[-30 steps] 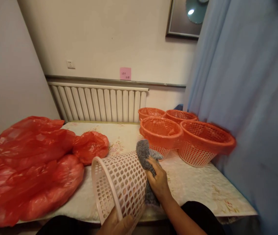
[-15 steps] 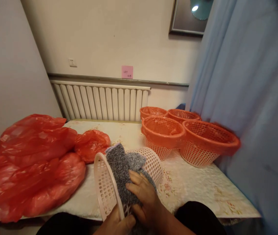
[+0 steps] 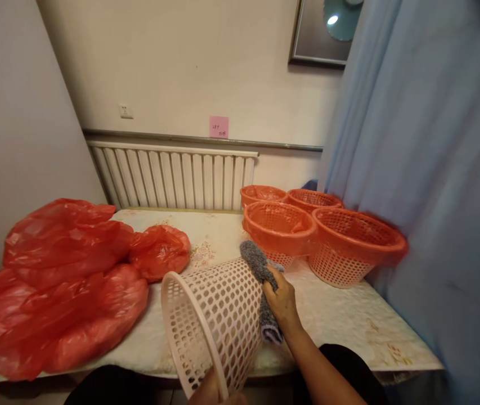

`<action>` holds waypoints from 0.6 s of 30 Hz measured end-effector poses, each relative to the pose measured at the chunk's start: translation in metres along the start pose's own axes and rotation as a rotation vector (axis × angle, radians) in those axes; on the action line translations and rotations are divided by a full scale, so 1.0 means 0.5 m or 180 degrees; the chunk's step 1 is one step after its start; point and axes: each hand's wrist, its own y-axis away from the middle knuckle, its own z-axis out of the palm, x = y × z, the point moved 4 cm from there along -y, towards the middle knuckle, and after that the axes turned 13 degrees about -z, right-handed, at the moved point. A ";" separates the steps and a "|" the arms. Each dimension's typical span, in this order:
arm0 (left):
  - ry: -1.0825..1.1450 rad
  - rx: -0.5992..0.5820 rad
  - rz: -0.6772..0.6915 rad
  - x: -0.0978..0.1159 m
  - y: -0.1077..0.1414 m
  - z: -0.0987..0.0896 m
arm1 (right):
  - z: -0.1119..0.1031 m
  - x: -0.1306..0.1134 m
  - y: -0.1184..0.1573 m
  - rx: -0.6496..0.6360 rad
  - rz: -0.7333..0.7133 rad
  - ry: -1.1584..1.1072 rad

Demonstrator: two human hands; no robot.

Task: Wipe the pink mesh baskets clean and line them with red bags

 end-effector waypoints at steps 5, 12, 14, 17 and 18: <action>0.1896 0.0223 0.0522 0.112 0.001 -0.025 | -0.001 -0.008 0.006 0.0030 -0.0101 -0.0030; 0.2390 0.0427 0.0346 0.186 -0.003 -0.039 | 0.004 -0.024 0.014 -0.0023 -0.0373 -0.0189; 0.2173 0.0414 0.0401 0.182 -0.003 -0.036 | 0.011 -0.053 0.027 -0.0178 -0.0620 -0.0278; 0.1728 0.0374 0.0598 0.170 -0.009 -0.037 | 0.024 -0.120 0.059 -0.0440 -0.1193 -0.0494; 0.1600 0.0382 0.0668 0.163 -0.013 -0.041 | 0.028 -0.145 0.072 -0.0538 -0.1440 -0.0584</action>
